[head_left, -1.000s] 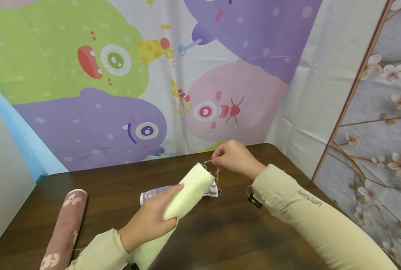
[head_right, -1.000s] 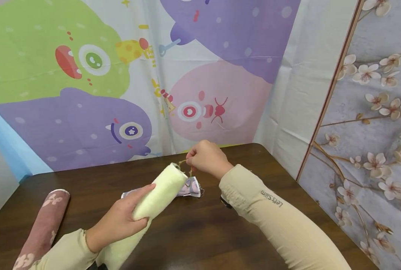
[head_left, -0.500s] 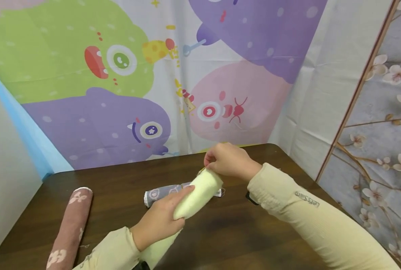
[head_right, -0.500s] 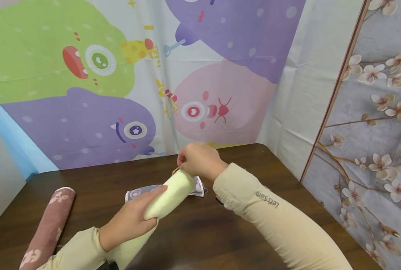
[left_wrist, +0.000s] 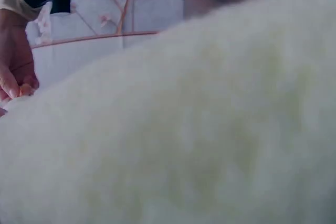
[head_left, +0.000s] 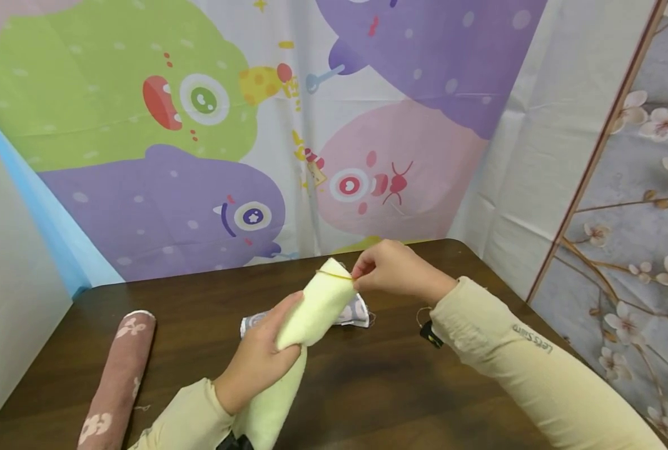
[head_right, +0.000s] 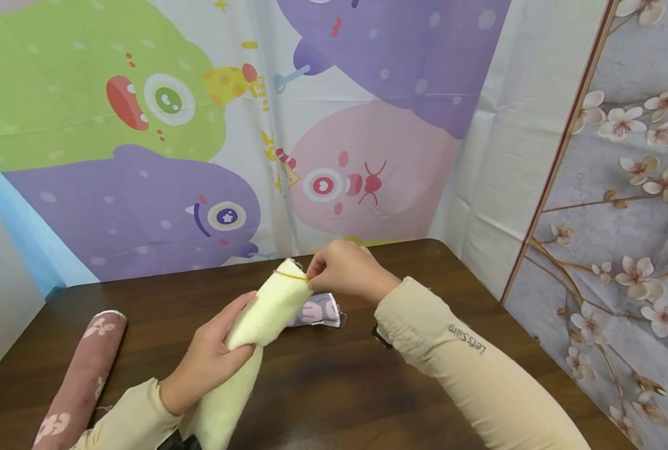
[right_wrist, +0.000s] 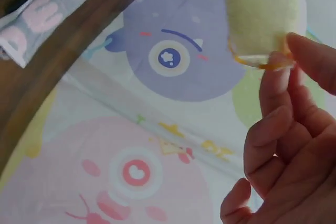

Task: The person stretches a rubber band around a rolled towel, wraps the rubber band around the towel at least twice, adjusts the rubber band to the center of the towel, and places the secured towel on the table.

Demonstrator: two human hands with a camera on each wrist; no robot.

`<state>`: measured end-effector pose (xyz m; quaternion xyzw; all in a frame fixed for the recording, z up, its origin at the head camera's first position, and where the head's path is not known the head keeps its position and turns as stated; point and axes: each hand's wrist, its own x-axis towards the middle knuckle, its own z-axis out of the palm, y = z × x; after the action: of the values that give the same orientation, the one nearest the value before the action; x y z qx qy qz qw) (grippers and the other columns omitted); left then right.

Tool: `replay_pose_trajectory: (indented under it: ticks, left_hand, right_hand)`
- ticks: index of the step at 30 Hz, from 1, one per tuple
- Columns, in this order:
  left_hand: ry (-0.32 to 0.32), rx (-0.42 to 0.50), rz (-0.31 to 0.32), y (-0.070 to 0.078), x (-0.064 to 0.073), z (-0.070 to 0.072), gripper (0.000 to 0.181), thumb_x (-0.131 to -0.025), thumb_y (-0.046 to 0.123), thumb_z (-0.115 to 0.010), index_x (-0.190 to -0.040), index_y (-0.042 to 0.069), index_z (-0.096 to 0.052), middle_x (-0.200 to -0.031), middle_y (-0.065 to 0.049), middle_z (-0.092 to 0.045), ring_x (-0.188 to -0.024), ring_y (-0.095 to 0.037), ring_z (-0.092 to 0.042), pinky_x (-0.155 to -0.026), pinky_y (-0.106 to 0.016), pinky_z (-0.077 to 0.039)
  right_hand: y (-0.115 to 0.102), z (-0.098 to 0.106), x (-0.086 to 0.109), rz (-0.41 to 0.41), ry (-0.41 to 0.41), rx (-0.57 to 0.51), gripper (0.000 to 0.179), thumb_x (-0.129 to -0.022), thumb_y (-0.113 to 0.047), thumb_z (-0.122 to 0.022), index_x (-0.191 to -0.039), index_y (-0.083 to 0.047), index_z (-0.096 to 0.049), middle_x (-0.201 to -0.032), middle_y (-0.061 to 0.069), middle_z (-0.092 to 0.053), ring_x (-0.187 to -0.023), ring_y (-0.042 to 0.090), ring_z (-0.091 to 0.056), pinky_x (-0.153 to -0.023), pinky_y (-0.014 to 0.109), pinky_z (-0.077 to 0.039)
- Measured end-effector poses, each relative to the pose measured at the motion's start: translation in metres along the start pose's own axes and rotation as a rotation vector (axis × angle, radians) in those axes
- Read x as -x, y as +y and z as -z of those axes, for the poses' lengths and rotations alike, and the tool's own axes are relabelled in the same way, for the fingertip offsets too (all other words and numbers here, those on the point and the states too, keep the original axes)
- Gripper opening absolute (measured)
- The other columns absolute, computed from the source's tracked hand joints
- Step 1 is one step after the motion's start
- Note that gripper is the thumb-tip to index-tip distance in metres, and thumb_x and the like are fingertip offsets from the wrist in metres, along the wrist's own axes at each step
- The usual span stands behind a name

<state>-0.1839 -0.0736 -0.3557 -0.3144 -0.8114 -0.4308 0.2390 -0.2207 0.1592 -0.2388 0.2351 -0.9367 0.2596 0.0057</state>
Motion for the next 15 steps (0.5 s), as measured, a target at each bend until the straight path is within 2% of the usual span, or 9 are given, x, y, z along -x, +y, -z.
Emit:
replay_pose_trajectory:
  ticks: [4,7,11,15]
  left_hand:
    - [0.06,0.05,0.045,0.001,0.0,0.002,0.07,-0.065,-0.013,-0.062,-0.133,0.0,-0.051,-0.12,-0.02,-0.062,-0.089,-0.022,-0.058,-0.071,-0.033,-0.05]
    - [0.053,0.095,0.093,0.004,0.0,0.003,0.073,-0.065,-0.01,-0.063,-0.136,0.002,-0.047,-0.117,-0.02,-0.062,-0.085,-0.023,-0.057,-0.067,-0.032,-0.049]
    - [-0.019,0.233,0.159,0.01,-0.004,0.006,0.081,-0.066,-0.008,-0.062,-0.142,0.003,-0.035,-0.114,-0.022,-0.057,-0.083,-0.025,-0.057,-0.065,-0.031,-0.051]
    - [-0.056,0.396,0.198,0.016,-0.013,0.006,0.084,-0.071,-0.006,-0.067,-0.144,0.001,-0.026,-0.103,-0.021,-0.049,-0.081,-0.025,-0.06,-0.063,-0.033,-0.054]
  right_hand:
    - [0.001,-0.017,0.002,0.002,0.037,-0.397,0.007,-0.086,-0.003,-0.066,-0.087,0.004,-0.063,-0.075,0.005,-0.064,-0.068,0.015,-0.058,-0.065,0.027,-0.051]
    - [-0.006,-0.031,0.005,0.095,0.056,-0.615,0.007,-0.089,0.004,-0.061,-0.09,0.008,-0.055,-0.078,0.009,-0.06,-0.072,0.019,-0.061,-0.068,0.029,-0.053]
    - [-0.012,-0.041,0.007,0.231,0.087,-0.65,0.007,-0.089,0.008,-0.06,-0.09,0.008,-0.053,-0.08,0.006,-0.056,-0.073,0.015,-0.054,-0.067,0.024,-0.048]
    - [-0.01,-0.042,0.007,0.303,0.082,-0.64,0.007,-0.087,0.01,-0.06,-0.088,0.008,-0.054,-0.08,0.004,-0.054,-0.073,0.012,-0.05,-0.066,0.022,-0.045]
